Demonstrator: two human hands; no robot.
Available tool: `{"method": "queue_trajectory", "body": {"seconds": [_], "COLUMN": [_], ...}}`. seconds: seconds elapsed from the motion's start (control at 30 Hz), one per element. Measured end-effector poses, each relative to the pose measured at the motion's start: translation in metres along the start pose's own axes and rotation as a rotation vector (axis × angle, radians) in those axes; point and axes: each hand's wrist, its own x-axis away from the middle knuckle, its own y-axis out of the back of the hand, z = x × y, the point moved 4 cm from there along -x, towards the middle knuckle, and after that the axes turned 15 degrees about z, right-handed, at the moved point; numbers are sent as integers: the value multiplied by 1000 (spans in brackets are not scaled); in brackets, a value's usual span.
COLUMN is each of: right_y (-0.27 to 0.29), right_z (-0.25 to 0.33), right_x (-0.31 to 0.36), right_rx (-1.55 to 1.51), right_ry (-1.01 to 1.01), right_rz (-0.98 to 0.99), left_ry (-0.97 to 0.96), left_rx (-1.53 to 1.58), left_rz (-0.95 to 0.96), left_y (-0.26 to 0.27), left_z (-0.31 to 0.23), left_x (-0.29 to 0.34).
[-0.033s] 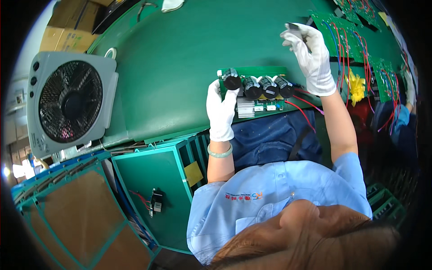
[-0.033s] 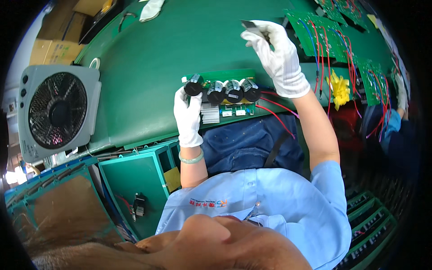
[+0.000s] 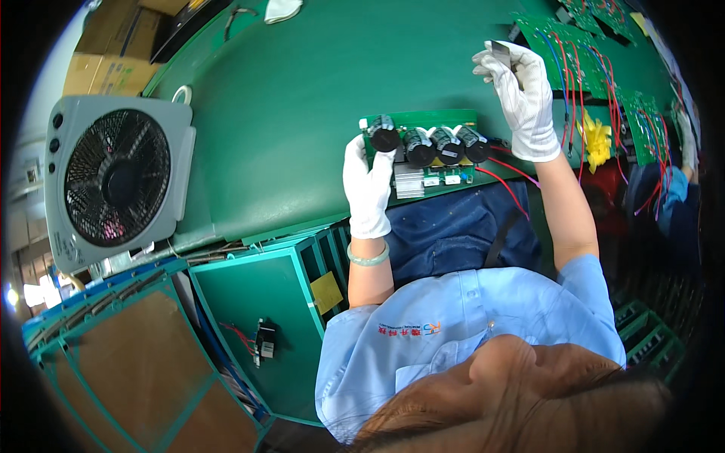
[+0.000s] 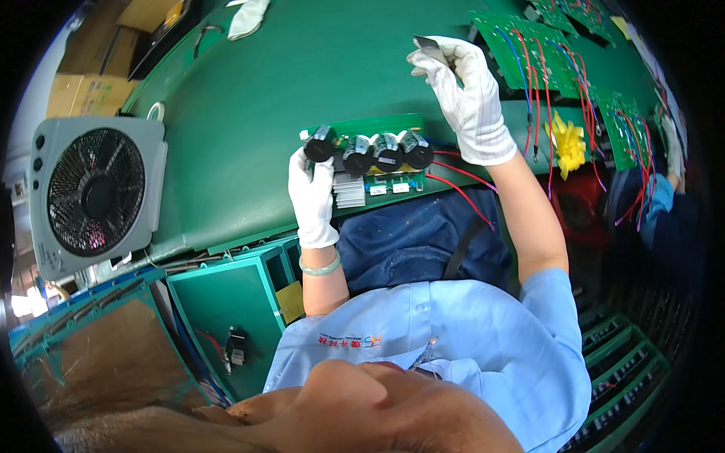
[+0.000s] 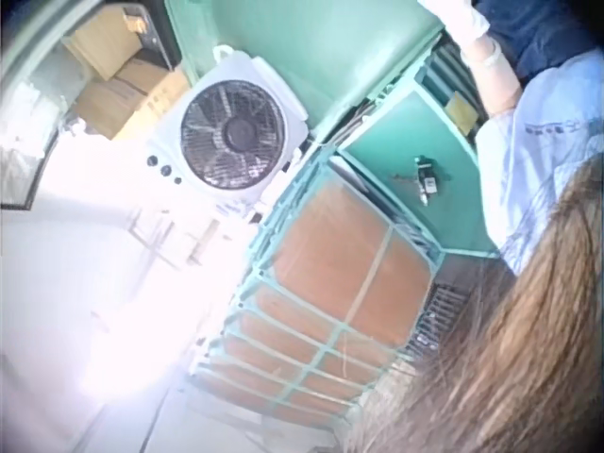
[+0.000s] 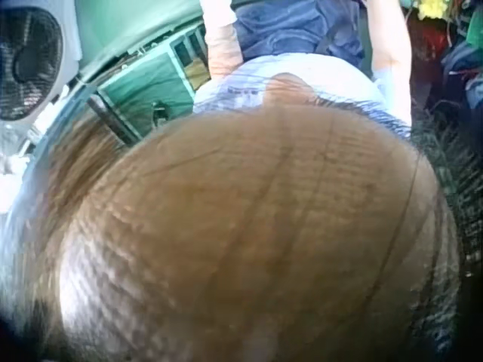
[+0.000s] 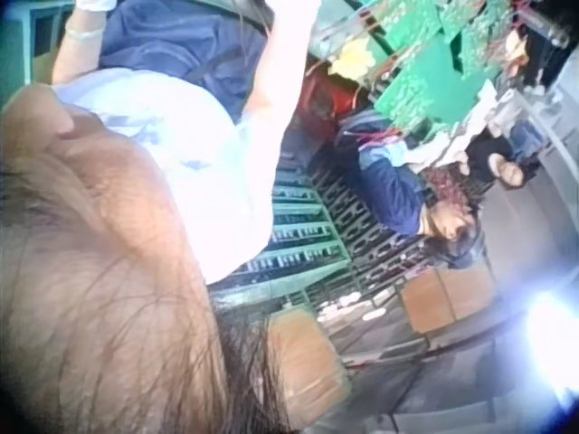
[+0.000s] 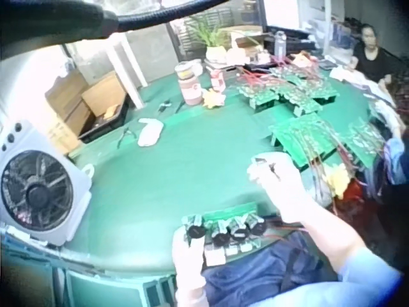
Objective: The person wipes a green circuit board with a yellow cloth, then flips it over to inspect the components. They proceed to attach three black cylindrical capacitors to the board, pressing them into place and adjusting their alignment. Finally, the person places the assembled board onto a green workbench alongside other similar boards.
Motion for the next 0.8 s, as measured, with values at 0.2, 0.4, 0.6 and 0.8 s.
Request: {"method": "queue_trajectory", "body": {"seconds": [0.2, 0.4, 0.6, 0.8], "right_y": [6, 24, 11, 21], "right_z": [-29, 45, 55, 35], "right_x": [43, 63, 84, 109], "right_rx": [32, -86, 459, -148], "right_ry": [-378, -238, -40, -39], "right_rz": [131, 8, 283, -103], "left_ry": [-34, 89, 97, 113], "left_rx": [41, -12, -56, -38], "left_rz": [-27, -108, -170, -171], "left_y": [1, -2, -4, -2], "left_z": [9, 6, 4, 8], "left_x": [0, -4, -9, -12]}}
